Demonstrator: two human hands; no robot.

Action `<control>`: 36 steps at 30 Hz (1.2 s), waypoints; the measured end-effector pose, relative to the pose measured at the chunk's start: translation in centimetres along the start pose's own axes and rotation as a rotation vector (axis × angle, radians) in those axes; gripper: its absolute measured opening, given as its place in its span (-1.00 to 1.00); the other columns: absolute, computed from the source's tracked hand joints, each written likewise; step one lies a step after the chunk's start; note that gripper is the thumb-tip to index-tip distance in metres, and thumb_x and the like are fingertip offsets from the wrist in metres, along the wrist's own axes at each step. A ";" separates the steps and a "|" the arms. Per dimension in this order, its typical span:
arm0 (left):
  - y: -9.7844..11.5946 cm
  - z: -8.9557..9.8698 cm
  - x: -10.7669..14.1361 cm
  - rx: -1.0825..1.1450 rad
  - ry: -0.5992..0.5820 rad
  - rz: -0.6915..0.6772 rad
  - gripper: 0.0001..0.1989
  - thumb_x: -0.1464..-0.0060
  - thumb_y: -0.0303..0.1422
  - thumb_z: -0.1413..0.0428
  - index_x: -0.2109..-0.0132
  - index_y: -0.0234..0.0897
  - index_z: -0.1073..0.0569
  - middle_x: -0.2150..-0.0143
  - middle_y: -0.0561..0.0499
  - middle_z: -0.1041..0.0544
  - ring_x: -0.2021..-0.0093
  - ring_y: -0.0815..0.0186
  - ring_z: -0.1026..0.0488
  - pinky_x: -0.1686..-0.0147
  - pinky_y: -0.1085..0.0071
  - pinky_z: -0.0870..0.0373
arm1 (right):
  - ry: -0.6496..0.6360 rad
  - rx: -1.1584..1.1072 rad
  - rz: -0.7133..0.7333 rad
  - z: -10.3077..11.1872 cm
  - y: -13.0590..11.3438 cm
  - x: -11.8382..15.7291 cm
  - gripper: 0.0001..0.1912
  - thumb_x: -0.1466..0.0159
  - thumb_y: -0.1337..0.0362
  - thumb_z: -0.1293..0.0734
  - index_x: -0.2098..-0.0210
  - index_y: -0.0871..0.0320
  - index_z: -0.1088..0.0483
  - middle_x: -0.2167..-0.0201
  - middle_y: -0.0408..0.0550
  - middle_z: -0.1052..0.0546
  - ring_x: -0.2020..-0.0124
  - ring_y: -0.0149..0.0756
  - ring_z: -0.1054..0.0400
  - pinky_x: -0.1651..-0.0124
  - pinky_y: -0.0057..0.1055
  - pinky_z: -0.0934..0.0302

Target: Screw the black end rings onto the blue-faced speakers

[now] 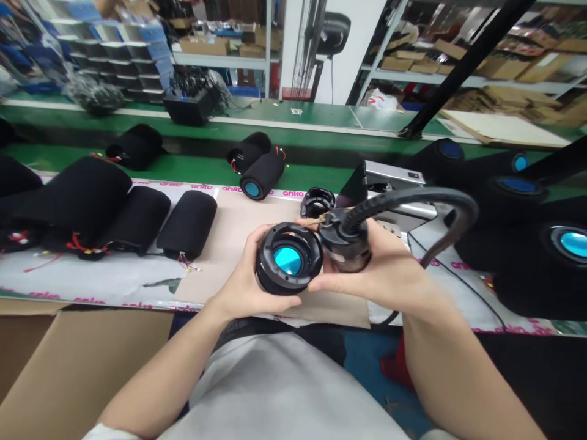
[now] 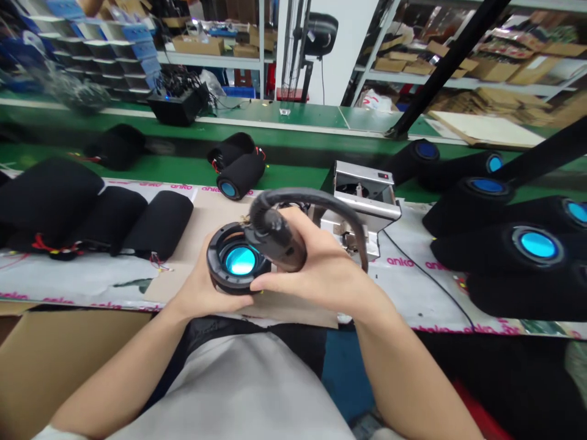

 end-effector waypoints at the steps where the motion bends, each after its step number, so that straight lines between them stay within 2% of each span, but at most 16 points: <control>1: 0.0 -0.1 0.0 0.002 -0.004 0.015 0.18 0.15 -0.16 -0.59 -0.48 -0.14 -0.10 -0.45 -0.32 -0.38 -0.44 -0.18 -0.42 -0.40 -0.11 -0.44 | -0.042 0.037 0.003 0.1 -0.1 -0.3 -0.28 -0.09 0.10 -0.73 -0.20 -0.11 -0.54 0.00 -0.19 -0.66 0.08 -0.13 -0.63 0.07 -0.30 -0.62; 2: 0.0 -0.1 0.0 0.008 -0.011 0.031 0.20 0.14 -0.14 -0.58 -0.49 -0.12 -0.08 -0.44 -0.31 -0.39 -0.44 -0.18 -0.43 -0.40 -0.11 -0.45 | -0.086 0.073 -0.001 0.1 -0.1 -0.5 -0.26 -0.10 0.08 -0.73 -0.23 -0.12 -0.53 0.04 -0.19 -0.66 0.12 -0.13 -0.63 0.04 -0.27 -0.62; 4: 0.2 -0.3 -0.1 0.030 -0.025 0.060 0.22 0.11 -0.12 -0.57 -0.52 -0.09 -0.03 -0.40 -0.29 -0.44 -0.41 -0.17 -0.46 -0.38 -0.10 -0.47 | -0.150 0.137 -0.007 0.1 -0.3 -0.8 -0.23 -0.12 0.10 -0.71 -0.29 -0.14 -0.51 0.03 -0.18 -0.66 0.06 -0.10 -0.63 -0.09 -0.20 -0.61; 6: 0.4 -0.4 -0.1 0.061 -0.034 0.062 0.23 0.09 -0.12 -0.56 -0.53 -0.06 0.01 -0.37 -0.26 -0.46 -0.39 -0.14 -0.49 -0.36 -0.09 -0.49 | -0.193 0.170 0.011 0.2 -0.7 -0.9 -0.23 -0.17 0.17 -0.68 -0.34 -0.16 -0.48 -0.11 -0.20 -0.63 -0.10 -0.08 -0.59 -0.23 -0.20 -0.55; 8: 0.5 -0.4 -0.1 0.077 -0.037 0.061 0.24 0.08 -0.14 -0.56 -0.54 -0.04 0.03 -0.37 -0.26 -0.46 -0.38 -0.13 -0.50 -0.36 -0.07 -0.49 | -0.218 0.151 0.010 0.1 -0.9 -0.9 -0.21 -0.20 0.20 -0.65 -0.37 -0.18 -0.44 -0.22 -0.21 -0.58 -0.16 -0.11 -0.57 -0.27 -0.25 -0.52; 12: 0.5 -0.5 -0.2 0.061 -0.032 0.096 0.25 0.12 -0.13 -0.58 -0.52 -0.04 0.00 -0.36 -0.26 -0.46 -0.37 -0.14 -0.50 -0.35 -0.06 -0.50 | -0.131 0.007 -0.061 -0.2 -0.4 -0.5 -0.11 -0.06 0.04 -0.74 -0.33 -0.14 -0.46 -0.24 -0.15 -0.57 -0.21 -0.02 -0.54 -0.27 -0.19 -0.53; 16: 0.8 -0.5 -0.4 0.060 -0.029 0.069 0.17 0.06 -0.08 -0.55 -0.50 -0.07 -0.03 -0.33 -0.25 -0.50 -0.33 -0.12 -0.55 -0.32 -0.04 -0.53 | -0.004 0.063 -0.094 -0.8 0.6 -0.1 -0.13 0.02 0.01 -0.76 -0.25 -0.12 -0.54 -0.15 -0.11 -0.62 -0.20 0.09 -0.53 -0.30 -0.03 -0.50; 20: 0.9 -0.4 -0.4 0.041 -0.037 0.054 0.16 0.08 -0.10 -0.56 -0.49 -0.08 -0.06 -0.34 -0.25 -0.49 -0.33 -0.10 -0.55 -0.32 0.00 -0.53 | -0.046 0.019 -0.115 -1.2 1.0 0.3 -0.14 -0.07 0.06 -0.73 -0.31 -0.21 -0.46 -0.22 -0.17 -0.58 -0.25 0.05 -0.50 -0.31 -0.02 -0.50; 24: 0.8 -0.3 -0.4 0.029 -0.033 0.043 0.16 0.11 -0.13 -0.58 -0.48 -0.08 -0.11 -0.37 -0.25 -0.47 -0.36 -0.11 -0.52 -0.33 0.00 -0.52 | -0.050 0.033 -0.191 -0.9 1.3 0.4 -0.18 -0.04 0.02 -0.73 -0.25 -0.09 -0.49 -0.25 -0.11 -0.56 -0.30 0.10 -0.45 -0.43 0.09 -0.39; 26: 0.7 -0.3 -0.4 0.028 -0.034 0.056 0.15 0.13 -0.13 -0.58 -0.47 -0.10 -0.14 -0.36 -0.25 -0.47 -0.36 -0.12 -0.52 -0.33 0.00 -0.52 | -0.042 0.035 -0.203 -0.9 1.4 0.5 -0.17 -0.02 -0.01 -0.74 -0.23 -0.09 -0.50 -0.25 -0.11 -0.56 -0.30 0.11 -0.44 -0.46 0.12 -0.34; 30: 0.5 -0.6 -0.3 0.048 -0.009 0.084 0.09 0.14 -0.11 -0.58 -0.43 -0.12 -0.21 -0.41 -0.26 -0.43 -0.41 -0.17 -0.46 -0.38 -0.07 -0.47 | -0.013 0.073 -0.183 -1.1 0.9 0.5 -0.18 0.01 0.00 -0.74 -0.21 -0.17 -0.52 -0.14 -0.15 -0.61 -0.19 0.09 -0.52 -0.32 0.08 -0.46; 34: 0.1 -0.5 0.2 0.080 -0.008 0.114 0.09 0.12 -0.12 -0.57 -0.45 -0.10 -0.21 -0.45 -0.25 -0.40 -0.45 -0.19 -0.42 -0.44 -0.13 -0.40 | -0.042 0.217 -0.128 -1.4 -0.7 0.1 -0.27 -0.02 0.25 -0.72 -0.16 -0.24 -0.58 0.10 -0.20 -0.65 0.05 -0.09 -0.58 -0.18 -0.15 -0.54; 36: 0.0 -0.5 0.3 0.100 -0.019 0.092 0.18 0.17 -0.06 -0.59 -0.49 -0.07 -0.17 -0.47 -0.25 -0.38 -0.46 -0.20 -0.40 -0.45 -0.12 -0.38 | -0.063 0.245 -0.124 -1.5 -1.3 -0.2 -0.26 -0.01 0.30 -0.72 -0.15 -0.27 -0.58 0.16 -0.23 -0.63 0.14 -0.17 -0.57 -0.11 -0.23 -0.55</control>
Point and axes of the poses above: each hand's wrist, its own x-axis away from the middle knuckle, its own z-axis out of the back of the hand, y = z × x, the point moved 5 cm from there along -x, towards the middle knuckle
